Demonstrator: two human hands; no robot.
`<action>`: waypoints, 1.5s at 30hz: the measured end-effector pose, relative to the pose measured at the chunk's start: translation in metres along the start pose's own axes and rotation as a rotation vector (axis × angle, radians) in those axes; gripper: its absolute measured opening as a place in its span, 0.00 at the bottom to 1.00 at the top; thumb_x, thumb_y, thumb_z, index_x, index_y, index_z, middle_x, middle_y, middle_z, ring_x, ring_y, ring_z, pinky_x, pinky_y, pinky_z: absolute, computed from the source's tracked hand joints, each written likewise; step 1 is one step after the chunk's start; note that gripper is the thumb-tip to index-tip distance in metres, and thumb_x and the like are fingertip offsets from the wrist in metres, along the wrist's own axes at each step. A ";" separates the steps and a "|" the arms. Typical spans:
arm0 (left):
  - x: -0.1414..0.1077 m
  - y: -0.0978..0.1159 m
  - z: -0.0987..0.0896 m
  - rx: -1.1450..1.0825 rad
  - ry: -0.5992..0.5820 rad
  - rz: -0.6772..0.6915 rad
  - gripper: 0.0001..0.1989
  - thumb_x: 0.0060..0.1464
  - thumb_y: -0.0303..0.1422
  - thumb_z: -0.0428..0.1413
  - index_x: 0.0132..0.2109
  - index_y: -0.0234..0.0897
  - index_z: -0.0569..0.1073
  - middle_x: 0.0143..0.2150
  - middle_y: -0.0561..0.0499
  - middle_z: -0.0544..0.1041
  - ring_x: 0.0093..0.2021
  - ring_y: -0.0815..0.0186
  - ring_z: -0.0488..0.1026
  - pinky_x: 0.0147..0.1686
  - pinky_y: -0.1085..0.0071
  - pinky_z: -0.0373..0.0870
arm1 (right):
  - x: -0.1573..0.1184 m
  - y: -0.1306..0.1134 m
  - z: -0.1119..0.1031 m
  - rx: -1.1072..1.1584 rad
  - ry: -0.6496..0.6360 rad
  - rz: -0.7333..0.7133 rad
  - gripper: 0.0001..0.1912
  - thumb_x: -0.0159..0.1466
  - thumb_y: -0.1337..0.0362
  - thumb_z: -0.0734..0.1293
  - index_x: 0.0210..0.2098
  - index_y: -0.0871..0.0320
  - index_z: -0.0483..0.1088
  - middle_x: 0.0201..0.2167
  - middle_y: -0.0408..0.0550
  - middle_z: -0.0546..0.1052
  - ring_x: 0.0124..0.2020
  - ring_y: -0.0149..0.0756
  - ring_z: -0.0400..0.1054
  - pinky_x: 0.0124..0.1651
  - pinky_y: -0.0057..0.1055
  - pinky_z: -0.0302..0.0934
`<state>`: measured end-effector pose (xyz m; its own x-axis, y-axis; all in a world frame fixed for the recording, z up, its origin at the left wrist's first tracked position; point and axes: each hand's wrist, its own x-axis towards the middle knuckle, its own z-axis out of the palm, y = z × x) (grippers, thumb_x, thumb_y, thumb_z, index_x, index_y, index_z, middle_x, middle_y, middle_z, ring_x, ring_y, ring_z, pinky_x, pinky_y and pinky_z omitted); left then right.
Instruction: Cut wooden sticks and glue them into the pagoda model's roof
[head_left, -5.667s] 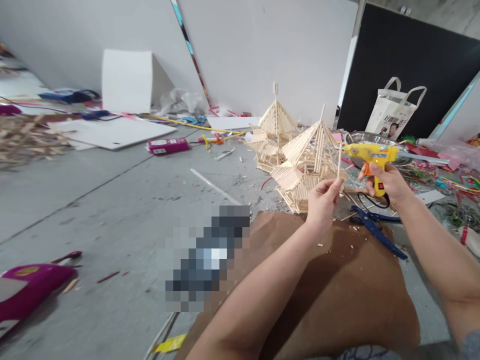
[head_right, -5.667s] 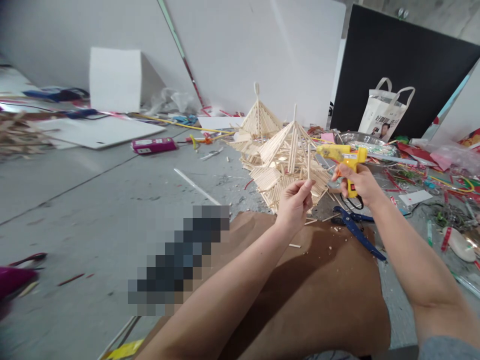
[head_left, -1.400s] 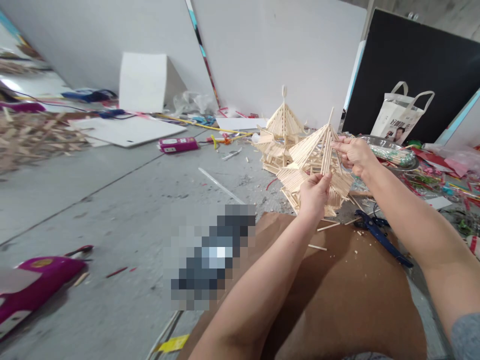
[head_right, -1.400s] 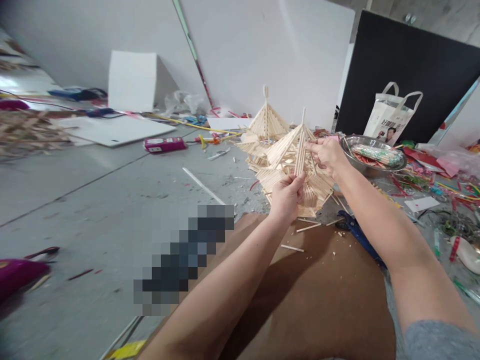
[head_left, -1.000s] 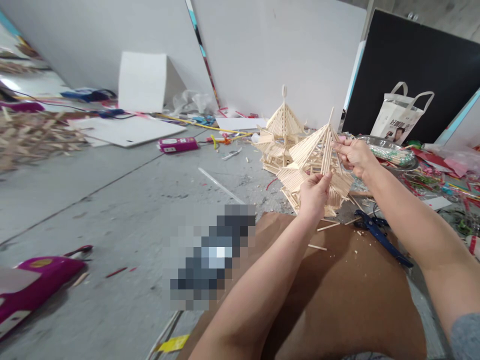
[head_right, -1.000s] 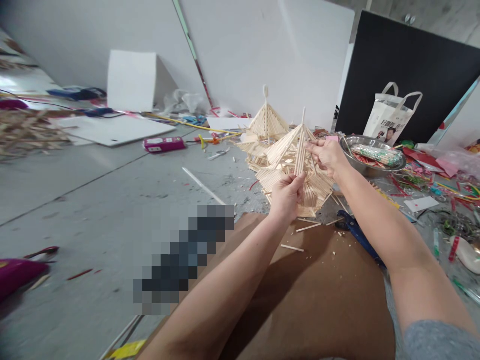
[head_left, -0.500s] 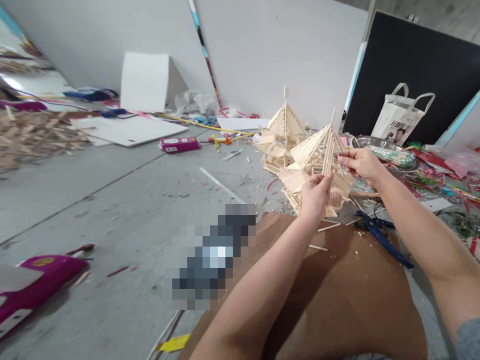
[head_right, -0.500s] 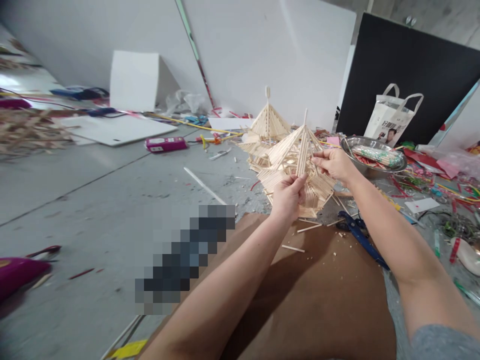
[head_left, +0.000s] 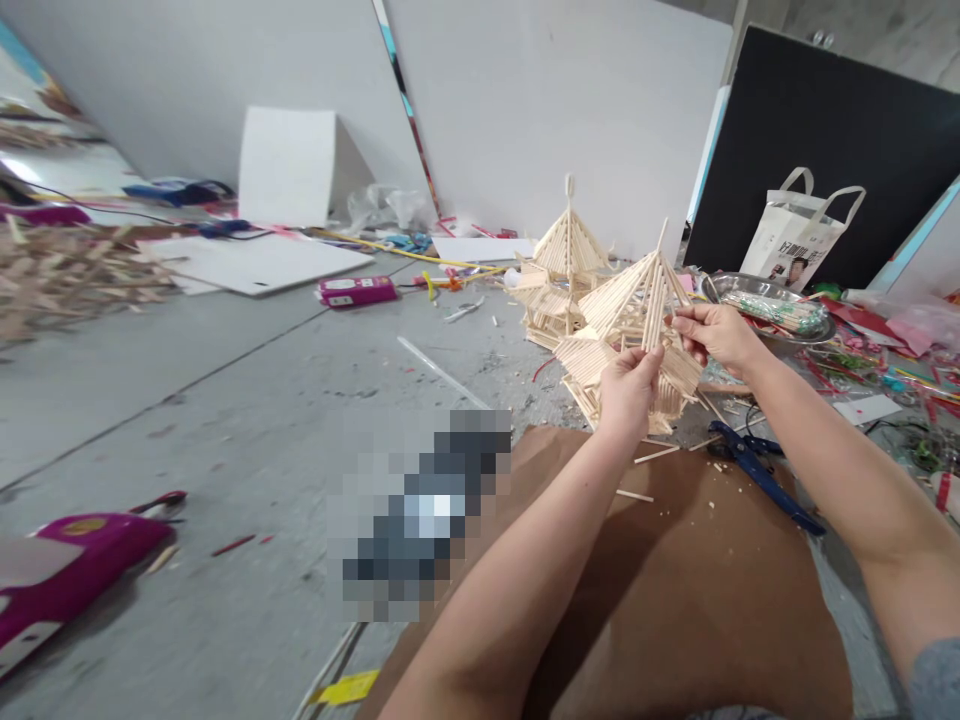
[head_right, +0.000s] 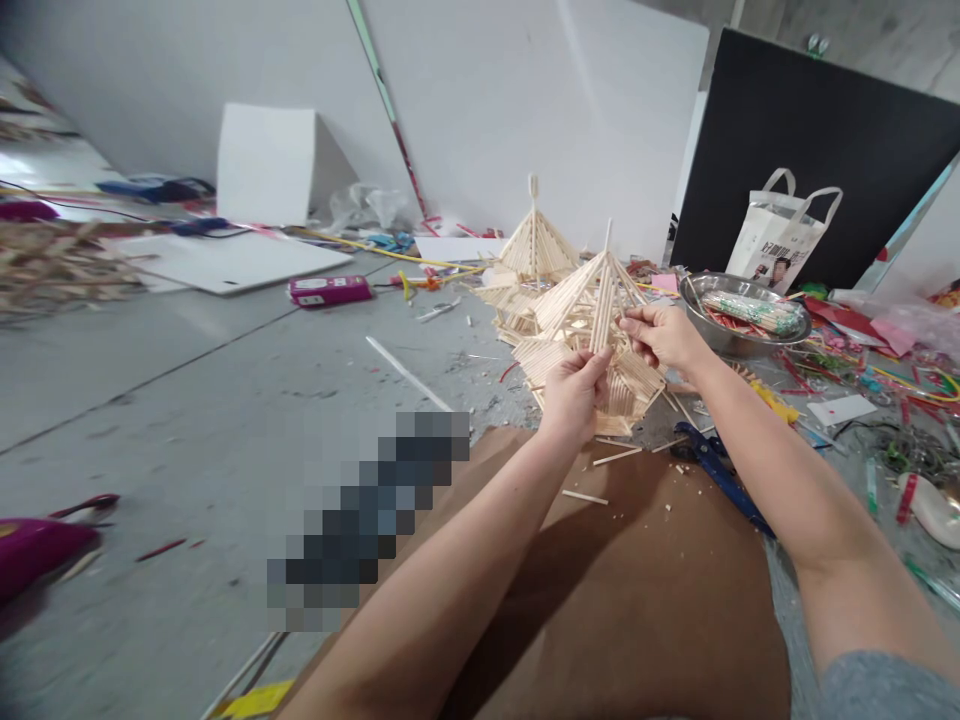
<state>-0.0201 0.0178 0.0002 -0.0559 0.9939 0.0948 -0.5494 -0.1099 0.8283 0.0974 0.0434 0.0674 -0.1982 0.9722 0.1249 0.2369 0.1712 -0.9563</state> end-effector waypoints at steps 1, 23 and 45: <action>0.000 0.000 0.000 -0.001 -0.003 0.000 0.15 0.39 0.38 0.59 0.21 0.35 0.60 0.11 0.62 0.56 0.11 0.80 0.49 0.12 0.80 0.44 | 0.000 0.001 -0.001 0.012 -0.013 -0.001 0.07 0.56 0.65 0.67 0.30 0.64 0.68 0.11 0.35 0.65 0.09 0.19 0.54 0.11 0.18 0.49; -0.001 0.004 0.001 -0.013 -0.017 -0.016 0.14 0.39 0.36 0.58 0.21 0.36 0.59 0.09 0.63 0.55 0.09 0.80 0.48 0.11 0.79 0.42 | 0.016 -0.019 0.006 -0.027 0.043 -0.047 0.14 0.53 0.59 0.69 0.28 0.65 0.67 0.07 0.35 0.63 0.05 0.19 0.47 0.06 0.19 0.37; -0.021 0.005 0.012 -0.141 -0.073 -0.200 0.12 0.37 0.32 0.57 0.31 0.36 0.63 0.11 0.64 0.57 0.10 0.80 0.48 0.12 0.80 0.40 | -0.016 -0.002 -0.019 0.047 0.237 -0.128 0.10 0.54 0.60 0.67 0.29 0.61 0.67 0.12 0.35 0.63 0.09 0.18 0.49 0.10 0.20 0.41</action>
<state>-0.0117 -0.0033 0.0092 0.1235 0.9922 -0.0189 -0.6549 0.0958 0.7496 0.1176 0.0308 0.0724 0.0060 0.9544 0.2984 0.1789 0.2926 -0.9394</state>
